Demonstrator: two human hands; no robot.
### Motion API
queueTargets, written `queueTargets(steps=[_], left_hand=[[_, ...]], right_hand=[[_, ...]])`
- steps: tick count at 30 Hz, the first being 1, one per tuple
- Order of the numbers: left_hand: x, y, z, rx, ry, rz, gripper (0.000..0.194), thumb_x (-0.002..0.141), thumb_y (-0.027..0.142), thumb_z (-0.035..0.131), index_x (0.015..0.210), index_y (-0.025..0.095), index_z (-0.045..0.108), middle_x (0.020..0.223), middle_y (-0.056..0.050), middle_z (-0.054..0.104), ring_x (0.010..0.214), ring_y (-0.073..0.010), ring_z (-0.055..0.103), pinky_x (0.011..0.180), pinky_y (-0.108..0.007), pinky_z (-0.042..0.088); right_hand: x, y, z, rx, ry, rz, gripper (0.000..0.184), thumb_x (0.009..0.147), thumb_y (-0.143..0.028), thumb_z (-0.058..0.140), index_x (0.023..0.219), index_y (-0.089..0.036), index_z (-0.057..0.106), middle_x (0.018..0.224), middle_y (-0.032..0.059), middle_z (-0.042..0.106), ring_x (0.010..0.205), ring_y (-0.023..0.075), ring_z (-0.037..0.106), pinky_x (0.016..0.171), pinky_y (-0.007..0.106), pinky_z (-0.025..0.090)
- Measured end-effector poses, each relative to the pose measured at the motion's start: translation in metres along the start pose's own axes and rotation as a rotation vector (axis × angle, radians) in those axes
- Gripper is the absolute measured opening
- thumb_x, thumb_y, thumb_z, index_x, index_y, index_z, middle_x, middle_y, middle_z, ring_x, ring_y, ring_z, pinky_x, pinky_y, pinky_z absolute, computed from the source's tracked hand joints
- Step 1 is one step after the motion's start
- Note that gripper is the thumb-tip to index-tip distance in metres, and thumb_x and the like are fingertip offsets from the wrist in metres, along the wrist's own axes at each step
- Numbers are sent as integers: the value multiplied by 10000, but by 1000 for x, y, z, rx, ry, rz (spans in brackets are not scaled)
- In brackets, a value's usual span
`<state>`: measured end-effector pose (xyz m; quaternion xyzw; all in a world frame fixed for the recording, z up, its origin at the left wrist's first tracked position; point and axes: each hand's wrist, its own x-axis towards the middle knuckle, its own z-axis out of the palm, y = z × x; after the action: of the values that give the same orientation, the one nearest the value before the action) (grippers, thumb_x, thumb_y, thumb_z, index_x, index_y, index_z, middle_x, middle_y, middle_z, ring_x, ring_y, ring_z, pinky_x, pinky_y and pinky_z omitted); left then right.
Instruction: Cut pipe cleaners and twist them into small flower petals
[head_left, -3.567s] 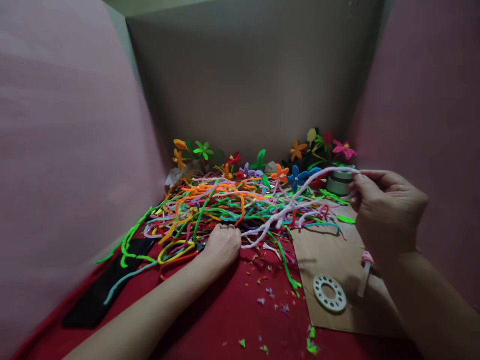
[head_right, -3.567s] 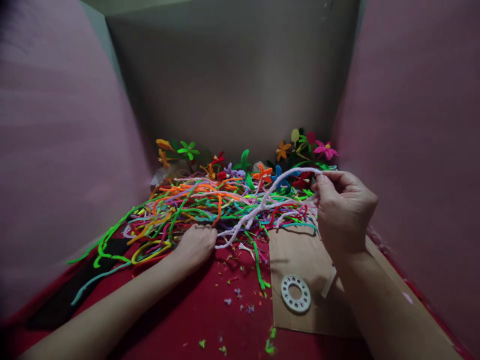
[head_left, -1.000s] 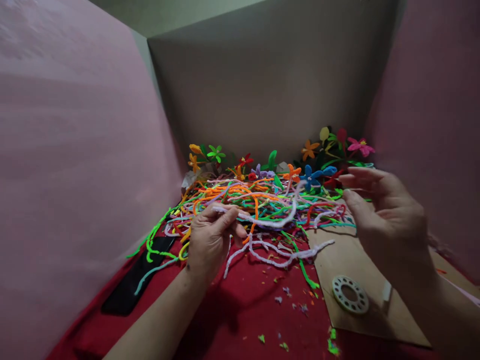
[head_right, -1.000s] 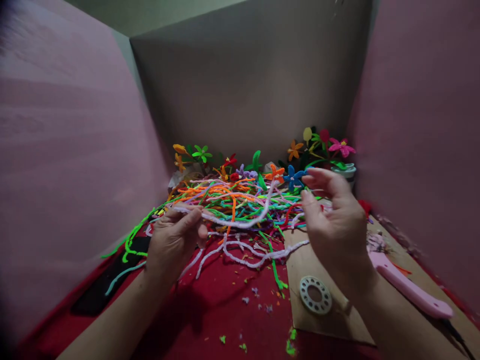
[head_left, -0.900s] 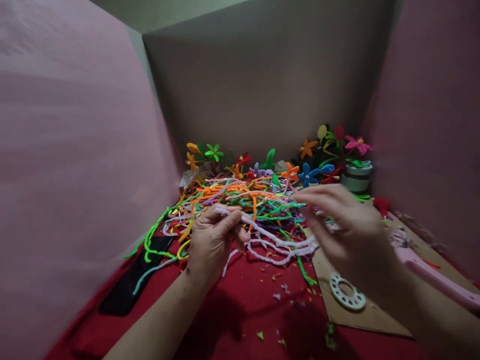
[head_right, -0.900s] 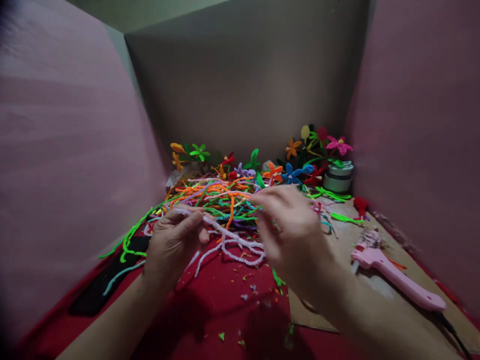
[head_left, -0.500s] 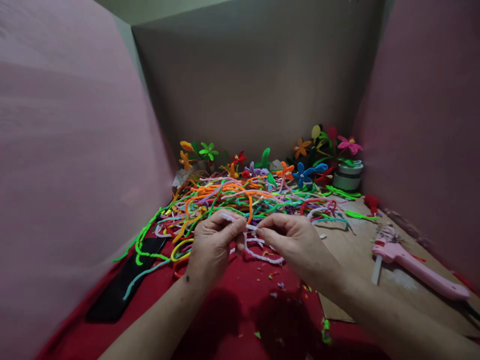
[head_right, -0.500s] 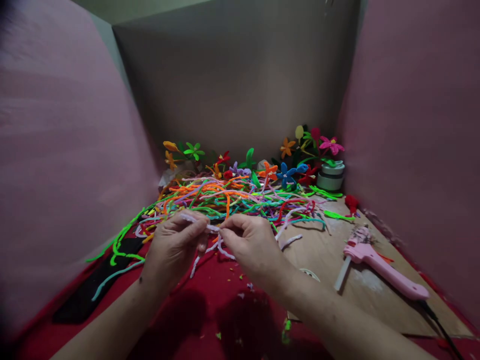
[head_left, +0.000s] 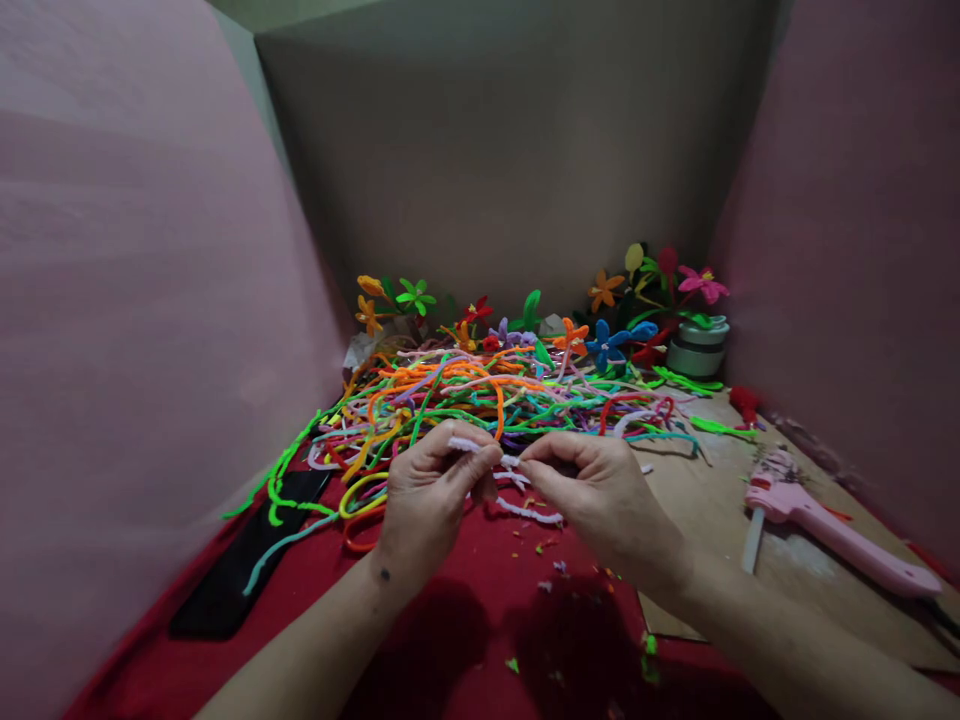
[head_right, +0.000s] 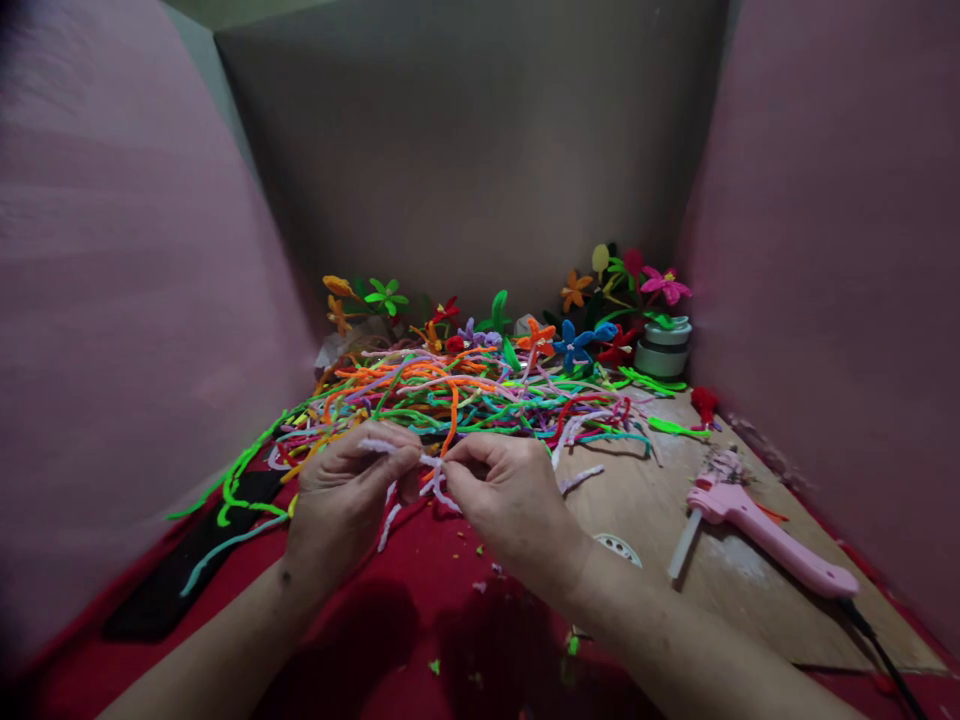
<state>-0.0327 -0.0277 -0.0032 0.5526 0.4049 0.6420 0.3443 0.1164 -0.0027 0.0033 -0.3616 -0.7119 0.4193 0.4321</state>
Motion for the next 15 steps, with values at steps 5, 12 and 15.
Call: queueTargets(steps=[5, 12, 15], left_hand=[[-2, 5, -1, 111, 5, 45, 74, 721, 153, 637, 663, 169, 595, 634, 29, 587, 458, -59, 516, 473, -191, 424], [8, 2, -2, -226, -94, -324, 143, 782, 242, 579, 689, 133, 575, 591, -1, 593, 413, -69, 498, 362, -166, 387], [10, 3, 0, -377, -103, -340, 172, 788, 222, 570, 644, 133, 542, 609, -6, 603, 401, -55, 486, 359, -150, 401]], right_hand=[[-1, 5, 3, -210, 23, -138, 184, 780, -156, 501, 658, -165, 638, 587, -12, 598, 543, 85, 513, 536, 199, 367], [-7, 14, 4, -445, 75, -412, 157, 808, -151, 493, 737, -153, 633, 645, 14, 597, 578, 99, 522, 568, 219, 366], [-9, 14, 6, -427, 117, -441, 170, 830, -147, 470, 741, -143, 615, 636, 17, 587, 580, 99, 521, 578, 220, 368]])
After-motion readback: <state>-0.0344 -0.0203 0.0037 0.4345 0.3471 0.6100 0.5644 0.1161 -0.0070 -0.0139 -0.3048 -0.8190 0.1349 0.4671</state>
